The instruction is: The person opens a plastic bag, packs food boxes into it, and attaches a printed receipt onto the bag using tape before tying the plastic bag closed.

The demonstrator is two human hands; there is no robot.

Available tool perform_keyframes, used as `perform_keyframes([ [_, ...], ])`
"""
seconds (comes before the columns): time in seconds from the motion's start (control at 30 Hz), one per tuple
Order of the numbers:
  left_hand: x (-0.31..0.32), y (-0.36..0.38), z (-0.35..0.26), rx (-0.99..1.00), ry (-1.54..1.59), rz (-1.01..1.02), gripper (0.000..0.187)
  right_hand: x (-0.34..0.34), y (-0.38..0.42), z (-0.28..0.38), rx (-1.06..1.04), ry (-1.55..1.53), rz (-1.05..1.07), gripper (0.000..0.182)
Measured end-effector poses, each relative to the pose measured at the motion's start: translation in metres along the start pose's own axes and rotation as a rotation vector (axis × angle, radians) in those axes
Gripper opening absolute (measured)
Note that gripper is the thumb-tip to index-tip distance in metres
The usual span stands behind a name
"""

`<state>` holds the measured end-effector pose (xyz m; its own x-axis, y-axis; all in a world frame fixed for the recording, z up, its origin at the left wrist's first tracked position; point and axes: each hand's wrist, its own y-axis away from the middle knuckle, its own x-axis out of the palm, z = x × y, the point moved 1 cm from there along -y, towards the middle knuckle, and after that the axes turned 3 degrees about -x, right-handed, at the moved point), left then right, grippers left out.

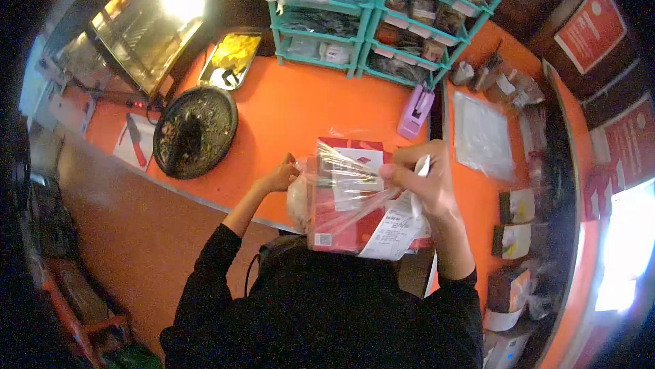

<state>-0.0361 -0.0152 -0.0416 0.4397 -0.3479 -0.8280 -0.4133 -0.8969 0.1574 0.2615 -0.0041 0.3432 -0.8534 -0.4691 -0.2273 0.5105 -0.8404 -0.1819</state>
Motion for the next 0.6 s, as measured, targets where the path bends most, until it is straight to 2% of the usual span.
perform_keyframes([
  [0.03,0.012,0.001,0.008,0.099,-0.037,-0.13,0.033,0.003,0.002,0.001,0.01,-0.017,0.034,0.025],
  [0.1,0.001,0.0,0.005,0.226,-0.075,-0.235,0.042,0.007,0.006,0.006,0.038,0.04,0.107,0.025],
  [0.13,-0.024,0.009,-0.016,0.09,-0.053,-0.089,0.052,0.009,0.008,0.012,0.052,0.034,0.073,0.025],
  [0.2,-0.041,0.001,-0.026,-0.02,-0.051,0.081,0.064,0.014,0.011,0.024,0.064,0.095,0.19,0.026],
  [0.23,-0.045,-0.011,-0.02,-0.098,0.205,0.086,0.069,0.013,0.013,0.024,0.078,0.111,0.219,0.029],
  [0.27,-0.048,-0.019,-0.015,-0.151,0.328,0.093,0.069,0.013,0.015,0.022,0.089,0.107,0.18,0.029],
  [0.33,-0.054,-0.032,-0.014,-0.183,0.389,0.105,0.067,0.017,0.02,0.021,-0.064,0.056,0.203,0.032],
  [0.47,-0.073,-0.054,-0.012,-0.174,0.335,0.138,0.065,0.03,0.023,0.016,-0.193,0.071,0.084,0.026],
  [0.6,-0.095,-0.091,-0.018,-0.15,0.23,0.179,0.062,0.047,0.027,0.017,-0.193,0.112,-0.072,0.029],
])
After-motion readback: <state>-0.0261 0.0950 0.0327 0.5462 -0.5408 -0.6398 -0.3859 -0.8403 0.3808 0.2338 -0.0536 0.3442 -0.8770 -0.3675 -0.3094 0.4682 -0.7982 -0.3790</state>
